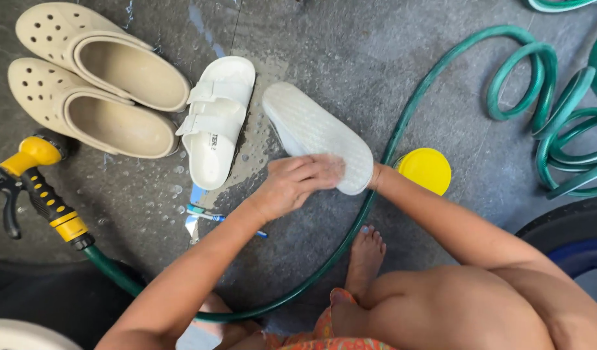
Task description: Cleaning multiple pairs of sandals and shoes using a water hose, brush, and detergent.
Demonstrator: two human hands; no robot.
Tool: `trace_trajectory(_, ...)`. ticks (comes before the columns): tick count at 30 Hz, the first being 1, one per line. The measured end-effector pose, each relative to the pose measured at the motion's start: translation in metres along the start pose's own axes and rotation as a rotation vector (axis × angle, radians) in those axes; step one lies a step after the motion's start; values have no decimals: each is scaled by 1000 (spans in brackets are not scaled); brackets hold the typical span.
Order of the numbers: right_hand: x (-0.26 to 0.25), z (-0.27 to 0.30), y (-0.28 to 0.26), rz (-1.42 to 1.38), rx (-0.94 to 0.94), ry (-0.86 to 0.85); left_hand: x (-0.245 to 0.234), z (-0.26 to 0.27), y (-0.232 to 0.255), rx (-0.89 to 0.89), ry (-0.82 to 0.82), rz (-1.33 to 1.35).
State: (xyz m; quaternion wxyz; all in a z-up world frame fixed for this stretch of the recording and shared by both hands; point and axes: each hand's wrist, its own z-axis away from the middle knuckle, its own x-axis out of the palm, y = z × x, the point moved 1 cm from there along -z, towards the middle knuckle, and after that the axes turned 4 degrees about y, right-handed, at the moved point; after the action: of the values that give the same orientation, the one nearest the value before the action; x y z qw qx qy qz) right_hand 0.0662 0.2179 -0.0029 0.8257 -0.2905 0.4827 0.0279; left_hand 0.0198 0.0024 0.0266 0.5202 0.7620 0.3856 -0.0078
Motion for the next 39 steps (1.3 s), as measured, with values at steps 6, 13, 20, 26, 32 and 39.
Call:
trace_trajectory(6,7,-11,3,-113,-2,-13,3,-24,19,-28,-13,41)
trace_trajectory(13,17,-14,22,-203,-151,242,-37,-21,-52,-498,93,-226)
trace_trajectory(20,-45,-14,-11,-151,-143,378,-37,-27,-45,-536,277,3)
trace_trajectory(26,-187,-48,-36,-723,548,-159,-137,-31,-37,-942,552,1057)
trace_trajectory(32,-139,-127,23,-394,752,-282,-176,10,-7,-1119,637,1159)
trace_trajectory(39,-141,-163,1,346,551,-106,-142,135,-7,-1278,868,736)
